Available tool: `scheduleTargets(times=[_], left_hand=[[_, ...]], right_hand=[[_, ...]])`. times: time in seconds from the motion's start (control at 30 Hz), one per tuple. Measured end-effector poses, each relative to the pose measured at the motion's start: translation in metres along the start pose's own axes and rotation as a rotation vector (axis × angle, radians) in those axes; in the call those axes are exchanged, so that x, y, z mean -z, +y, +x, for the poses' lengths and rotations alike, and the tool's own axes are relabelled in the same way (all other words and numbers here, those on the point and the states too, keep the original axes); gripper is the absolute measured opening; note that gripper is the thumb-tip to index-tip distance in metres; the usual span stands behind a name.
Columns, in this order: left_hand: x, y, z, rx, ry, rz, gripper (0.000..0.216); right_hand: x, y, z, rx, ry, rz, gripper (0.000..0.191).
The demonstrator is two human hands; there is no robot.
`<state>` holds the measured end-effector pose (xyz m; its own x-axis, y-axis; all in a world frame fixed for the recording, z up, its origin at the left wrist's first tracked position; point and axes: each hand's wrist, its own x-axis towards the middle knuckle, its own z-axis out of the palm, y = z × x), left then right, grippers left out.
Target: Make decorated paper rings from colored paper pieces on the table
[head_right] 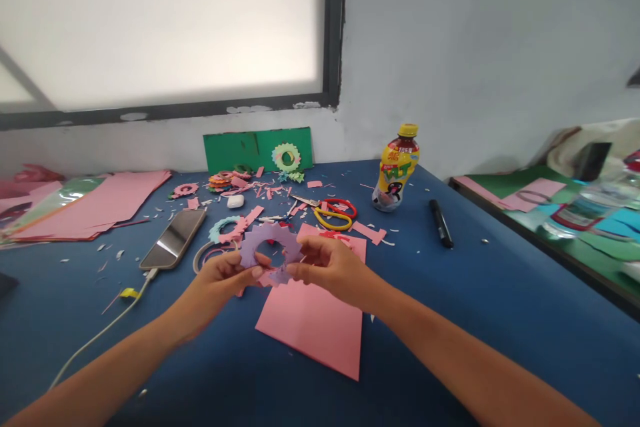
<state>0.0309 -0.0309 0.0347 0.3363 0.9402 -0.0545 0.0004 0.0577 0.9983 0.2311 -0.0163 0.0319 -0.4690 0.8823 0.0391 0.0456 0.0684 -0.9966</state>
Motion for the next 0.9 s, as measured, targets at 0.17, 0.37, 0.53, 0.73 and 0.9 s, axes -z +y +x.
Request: scheduleTargets(times=[0.17,0.37,0.53,0.73,0.9], left_hand=[[-0.001,-0.01,-0.001,0.02,-0.028,-0.1,0.025],[-0.005,-0.012,-0.005,0.052,-0.129,-0.089,0.019],[-0.002,-0.01,-0.007,-0.005,-0.15,0.005,0.019],[0.004,0.007,-0.011,-0.077,0.013,0.041,0.03],[0.002,0.011,-0.013,-0.075,-0.003,0.146,0.019]], right_hand=[[-0.003,0.005,-0.003,0.121,0.047,-0.051,0.019],[-0.005,0.0,-0.009,0.166,0.091,-0.048,0.018],[-0.004,-0.004,-0.011,0.202,0.112,-0.057,0.016],[-0.008,-0.012,-0.017,0.14,-0.051,-0.257,0.013],[-0.014,-0.01,-0.02,0.102,-0.127,-0.364,0.013]])
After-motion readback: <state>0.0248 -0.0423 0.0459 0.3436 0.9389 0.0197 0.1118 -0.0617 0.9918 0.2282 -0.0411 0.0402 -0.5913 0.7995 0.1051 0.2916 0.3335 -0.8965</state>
